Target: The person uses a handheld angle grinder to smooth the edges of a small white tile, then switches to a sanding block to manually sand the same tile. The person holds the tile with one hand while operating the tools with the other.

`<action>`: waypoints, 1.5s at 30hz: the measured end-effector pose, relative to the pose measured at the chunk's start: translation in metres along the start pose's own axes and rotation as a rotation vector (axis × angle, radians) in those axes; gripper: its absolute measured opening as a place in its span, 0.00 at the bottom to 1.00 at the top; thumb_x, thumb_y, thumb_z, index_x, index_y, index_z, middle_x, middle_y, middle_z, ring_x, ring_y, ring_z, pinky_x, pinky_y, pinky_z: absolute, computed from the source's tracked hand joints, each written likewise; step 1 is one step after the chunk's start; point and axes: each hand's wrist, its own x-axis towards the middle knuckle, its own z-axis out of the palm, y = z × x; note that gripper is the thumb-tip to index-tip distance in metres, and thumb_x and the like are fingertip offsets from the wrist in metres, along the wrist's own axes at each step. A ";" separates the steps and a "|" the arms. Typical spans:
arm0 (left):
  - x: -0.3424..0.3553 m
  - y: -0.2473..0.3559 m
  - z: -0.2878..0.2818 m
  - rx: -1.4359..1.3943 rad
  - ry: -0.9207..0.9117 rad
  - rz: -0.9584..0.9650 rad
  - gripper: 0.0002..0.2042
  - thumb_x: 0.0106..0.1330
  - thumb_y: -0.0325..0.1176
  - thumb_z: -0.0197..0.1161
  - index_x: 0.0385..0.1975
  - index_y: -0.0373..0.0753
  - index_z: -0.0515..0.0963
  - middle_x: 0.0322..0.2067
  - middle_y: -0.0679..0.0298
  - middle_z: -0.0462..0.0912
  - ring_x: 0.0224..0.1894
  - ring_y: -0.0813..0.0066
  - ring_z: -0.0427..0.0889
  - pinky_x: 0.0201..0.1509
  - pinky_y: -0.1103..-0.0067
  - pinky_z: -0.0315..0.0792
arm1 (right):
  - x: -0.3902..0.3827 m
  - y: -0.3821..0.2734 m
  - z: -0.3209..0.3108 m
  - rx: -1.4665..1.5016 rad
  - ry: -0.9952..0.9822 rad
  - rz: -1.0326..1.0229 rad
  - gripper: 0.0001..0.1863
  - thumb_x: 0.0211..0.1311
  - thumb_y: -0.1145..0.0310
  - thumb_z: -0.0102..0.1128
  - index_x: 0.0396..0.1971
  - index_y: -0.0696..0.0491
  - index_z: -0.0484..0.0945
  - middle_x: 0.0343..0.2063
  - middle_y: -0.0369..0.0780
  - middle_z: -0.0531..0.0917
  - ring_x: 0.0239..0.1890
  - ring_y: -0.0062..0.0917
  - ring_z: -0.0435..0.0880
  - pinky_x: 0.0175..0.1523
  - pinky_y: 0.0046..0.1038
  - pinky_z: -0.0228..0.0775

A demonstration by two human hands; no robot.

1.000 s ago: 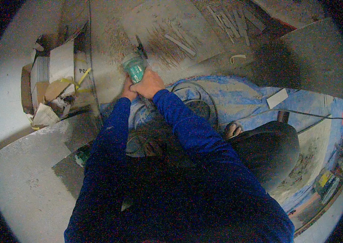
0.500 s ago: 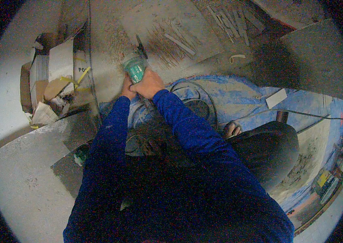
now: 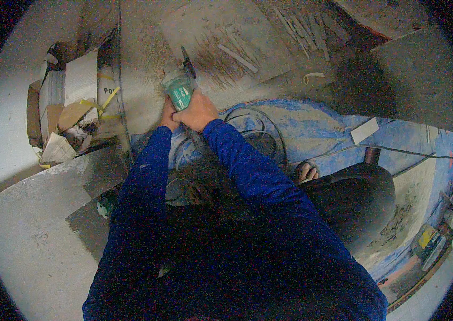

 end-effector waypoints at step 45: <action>0.004 -0.002 -0.001 -0.060 0.059 -0.094 0.27 0.61 0.42 0.66 0.61 0.38 0.74 0.62 0.48 0.75 0.68 0.44 0.65 0.76 0.59 0.53 | -0.013 0.005 -0.002 0.003 -0.001 0.001 0.44 0.34 0.52 0.77 0.49 0.68 0.74 0.42 0.61 0.84 0.47 0.53 0.85 0.54 0.44 0.78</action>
